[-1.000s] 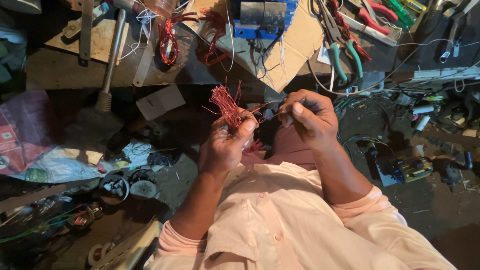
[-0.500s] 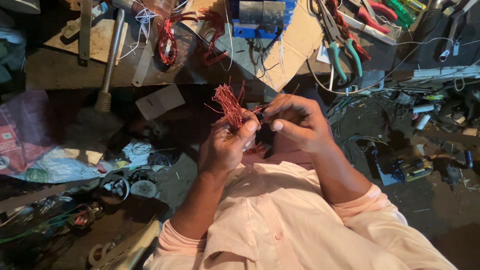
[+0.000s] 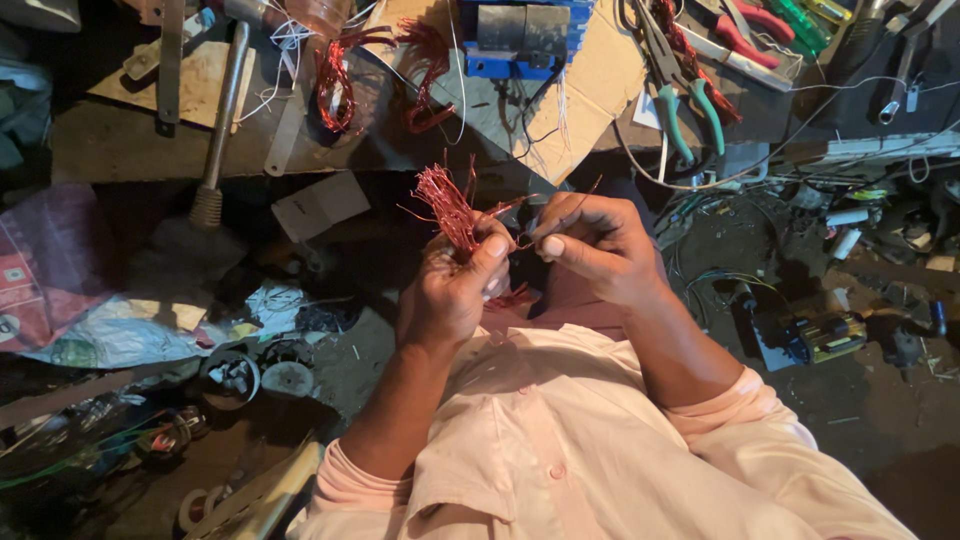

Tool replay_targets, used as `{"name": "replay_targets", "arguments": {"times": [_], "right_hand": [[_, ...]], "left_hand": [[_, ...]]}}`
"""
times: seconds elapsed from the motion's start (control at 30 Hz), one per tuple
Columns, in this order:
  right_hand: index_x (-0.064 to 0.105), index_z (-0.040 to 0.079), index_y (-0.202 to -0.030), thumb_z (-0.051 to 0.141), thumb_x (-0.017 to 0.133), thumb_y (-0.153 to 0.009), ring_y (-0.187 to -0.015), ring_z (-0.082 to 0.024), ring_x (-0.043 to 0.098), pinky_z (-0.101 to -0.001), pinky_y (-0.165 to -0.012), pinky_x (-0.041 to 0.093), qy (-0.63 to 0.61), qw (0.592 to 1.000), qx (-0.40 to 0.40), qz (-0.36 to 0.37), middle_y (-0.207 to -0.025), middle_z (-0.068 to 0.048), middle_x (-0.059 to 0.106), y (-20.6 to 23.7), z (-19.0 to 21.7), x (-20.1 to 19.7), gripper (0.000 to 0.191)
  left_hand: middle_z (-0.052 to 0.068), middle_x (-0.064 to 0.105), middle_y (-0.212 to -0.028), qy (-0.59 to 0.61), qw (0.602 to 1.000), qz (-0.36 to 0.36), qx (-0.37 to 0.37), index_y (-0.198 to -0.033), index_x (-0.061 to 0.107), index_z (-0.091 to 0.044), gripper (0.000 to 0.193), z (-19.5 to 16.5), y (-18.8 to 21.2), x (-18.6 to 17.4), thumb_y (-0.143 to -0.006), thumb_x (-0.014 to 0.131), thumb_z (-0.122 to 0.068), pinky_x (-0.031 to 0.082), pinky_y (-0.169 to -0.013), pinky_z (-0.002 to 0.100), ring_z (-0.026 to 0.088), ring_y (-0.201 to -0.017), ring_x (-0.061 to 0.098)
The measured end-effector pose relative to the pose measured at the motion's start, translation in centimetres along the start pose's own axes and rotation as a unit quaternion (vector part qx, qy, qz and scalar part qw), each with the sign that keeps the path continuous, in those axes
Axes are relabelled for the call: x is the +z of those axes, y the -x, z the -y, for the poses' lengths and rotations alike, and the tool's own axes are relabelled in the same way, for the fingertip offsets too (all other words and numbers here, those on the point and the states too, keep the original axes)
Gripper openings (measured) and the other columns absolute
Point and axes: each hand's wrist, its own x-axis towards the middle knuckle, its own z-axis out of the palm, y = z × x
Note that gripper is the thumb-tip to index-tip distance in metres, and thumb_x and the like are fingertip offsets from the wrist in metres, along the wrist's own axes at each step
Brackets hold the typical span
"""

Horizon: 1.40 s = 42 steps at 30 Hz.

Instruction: The person twists and folds strands of red enameled copper wire by hand, gathering and bending them into a looped bundle. They work the wire repeatedly with both fingers, then set the finished twisted loop on the workbench with other completed wire pieces.

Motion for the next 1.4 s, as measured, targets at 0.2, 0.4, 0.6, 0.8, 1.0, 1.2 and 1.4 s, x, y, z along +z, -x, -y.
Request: {"name": "replay_targets", "arguments": {"times": [0.2,0.4,0.6,0.8,1.0,1.2,1.4], "right_hand": [[0.066,-0.005,-0.098,0.006,0.069,-0.097,-0.084,-0.015,0.056,-0.0289,-0.075,0.045,-0.001,1.0,0.006,0.005,-0.092,-0.01,0.063,-0.1,0.2,0.0,0.012],[0.066,-0.005,-0.096,0.007,0.069,-0.098,-0.084,-0.015,0.056,-0.0286,-0.076,0.044,0.012,1.0,-0.007,0.015,-0.092,-0.01,0.063,-0.2,0.2,-0.1,0.012],[0.066,-0.006,-0.095,0.005,0.068,-0.094,-0.083,-0.016,0.057,-0.028,-0.074,0.045,0.005,1.0,0.012,0.025,-0.092,-0.011,0.063,0.0,0.5,0.2,0.011],[0.066,-0.004,-0.093,0.004,0.07,-0.092,-0.084,-0.018,0.059,-0.0305,-0.074,0.047,0.01,0.997,-0.032,0.076,-0.091,-0.011,0.065,-0.3,0.3,0.3,0.008],[0.067,-0.002,-0.091,0.007,0.072,-0.09,-0.084,-0.019,0.061,-0.0309,-0.076,0.049,0.041,0.992,-0.047,0.111,-0.091,-0.011,0.066,-0.5,0.6,0.4,0.01],[0.067,-0.004,-0.105,0.008,0.079,-0.086,-0.092,-0.018,0.063,-0.0312,-0.082,0.051,0.052,0.997,-0.023,0.061,-0.099,-0.012,0.065,-0.4,0.8,1.4,0.025],[0.071,-0.002,-0.104,0.005,0.078,-0.089,-0.087,-0.016,0.066,-0.03,-0.079,0.053,0.145,0.985,-0.062,0.064,-0.095,-0.01,0.069,-0.5,0.6,1.6,0.018]], "left_hand": [[-0.004,0.045,-0.069,0.015,1.0,-0.004,0.002,-0.097,0.06,-0.006,0.009,-0.4,-0.2,0.2,-0.101,0.062,-0.013,0.035,-0.056,0.027,0.008,-0.061,0.041],[-0.003,0.044,-0.068,0.034,0.999,-0.002,0.01,-0.099,0.06,-0.004,0.009,-0.6,-0.2,0.5,-0.102,0.061,-0.013,0.035,-0.057,0.027,0.009,-0.061,0.041],[-0.001,0.046,-0.067,0.071,0.997,-0.028,0.009,-0.1,0.058,-0.004,0.013,-1.0,0.0,0.7,-0.104,0.058,-0.016,0.036,-0.058,0.028,0.01,-0.06,0.043],[0.001,0.048,-0.069,0.085,0.995,-0.032,0.031,-0.103,0.058,-0.004,0.017,-0.9,0.0,0.5,-0.105,0.057,-0.02,0.036,-0.058,0.028,0.011,-0.06,0.043],[0.0,0.048,-0.07,0.047,0.998,-0.037,0.028,-0.102,0.059,-0.003,0.017,-0.7,0.0,0.5,-0.105,0.058,-0.02,0.037,-0.058,0.028,0.011,-0.062,0.044],[-0.002,0.051,-0.074,-0.092,0.995,-0.041,0.03,-0.101,0.061,-0.005,0.014,-0.6,0.2,0.4,-0.103,0.059,-0.019,0.041,-0.061,0.027,0.009,-0.066,0.048],[-0.002,0.056,-0.08,-0.044,0.995,-0.042,0.082,-0.098,0.06,-0.006,0.011,0.8,-0.1,0.7,-0.103,0.064,-0.015,0.039,-0.059,0.024,0.006,-0.066,0.049]]}}
